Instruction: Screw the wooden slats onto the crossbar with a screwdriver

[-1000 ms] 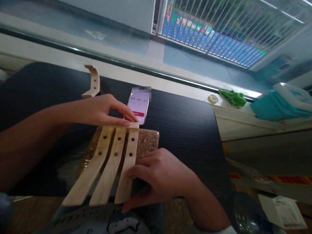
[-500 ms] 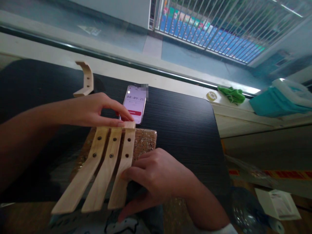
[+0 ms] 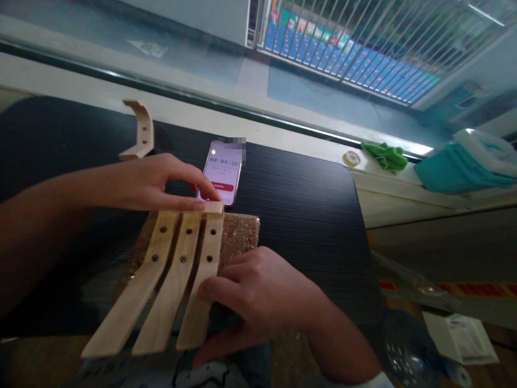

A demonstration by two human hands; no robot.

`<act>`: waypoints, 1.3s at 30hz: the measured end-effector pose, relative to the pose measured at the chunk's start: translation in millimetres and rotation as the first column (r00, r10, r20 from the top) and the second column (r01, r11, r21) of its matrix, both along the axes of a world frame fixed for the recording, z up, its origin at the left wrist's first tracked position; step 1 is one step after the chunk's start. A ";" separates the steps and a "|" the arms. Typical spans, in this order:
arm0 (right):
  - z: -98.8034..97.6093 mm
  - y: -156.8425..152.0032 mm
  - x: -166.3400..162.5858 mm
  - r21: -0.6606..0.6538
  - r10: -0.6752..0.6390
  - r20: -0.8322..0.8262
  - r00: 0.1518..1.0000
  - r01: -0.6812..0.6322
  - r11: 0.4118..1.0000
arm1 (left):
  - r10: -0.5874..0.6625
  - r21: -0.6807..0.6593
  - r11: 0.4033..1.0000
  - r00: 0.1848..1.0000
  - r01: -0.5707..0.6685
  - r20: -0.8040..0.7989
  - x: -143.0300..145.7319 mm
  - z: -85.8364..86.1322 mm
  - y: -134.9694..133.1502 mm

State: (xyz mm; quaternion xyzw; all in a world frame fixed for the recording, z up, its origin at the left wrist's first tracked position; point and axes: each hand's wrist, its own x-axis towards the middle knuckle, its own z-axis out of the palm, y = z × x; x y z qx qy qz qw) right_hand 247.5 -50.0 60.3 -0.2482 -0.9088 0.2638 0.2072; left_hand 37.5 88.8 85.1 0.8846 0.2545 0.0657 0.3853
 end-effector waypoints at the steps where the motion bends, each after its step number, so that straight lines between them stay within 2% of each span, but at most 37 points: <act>1: -0.2 0.0 -0.2 -0.004 -0.003 -0.002 1.000 0.003 1.000 | -0.002 0.002 1.000 1.000 0.002 -0.001 0.0 0.1 0.0; 17: -2.9 0.5 -0.7 0.001 -0.032 -0.024 0.999 0.032 0.999 | 0.072 -0.073 0.995 0.997 -0.069 0.031 1.2 0.7 -1.6; 23: -2.7 2.3 -0.3 0.011 -0.034 -0.034 0.999 0.035 0.999 | 0.062 -0.051 0.997 0.998 -0.061 0.028 0.2 -0.4 -0.7; 29: 5.2 8.9 3.1 0.096 -0.087 -0.148 0.985 0.102 0.990 | 0.179 0.002 0.984 0.979 -0.180 0.092 -0.4 -2.1 3.1; 32: 6.3 12.0 6.6 0.095 -0.178 -0.267 0.947 0.209 0.973 | 0.247 0.087 0.961 0.958 -0.261 0.142 -1.9 -0.7 4.5; 34: 3.3 13.8 9.9 0.048 -0.243 -0.351 0.905 0.276 0.960 | 0.303 0.128 0.935 0.934 -0.329 0.189 -4.3 0.9 5.3; 39: -11.5 18.7 19.2 -0.109 -0.448 -0.539 0.714 0.468 0.877 | 0.433 0.105 0.864 0.834 -0.492 0.342 -17.9 7.5 5.5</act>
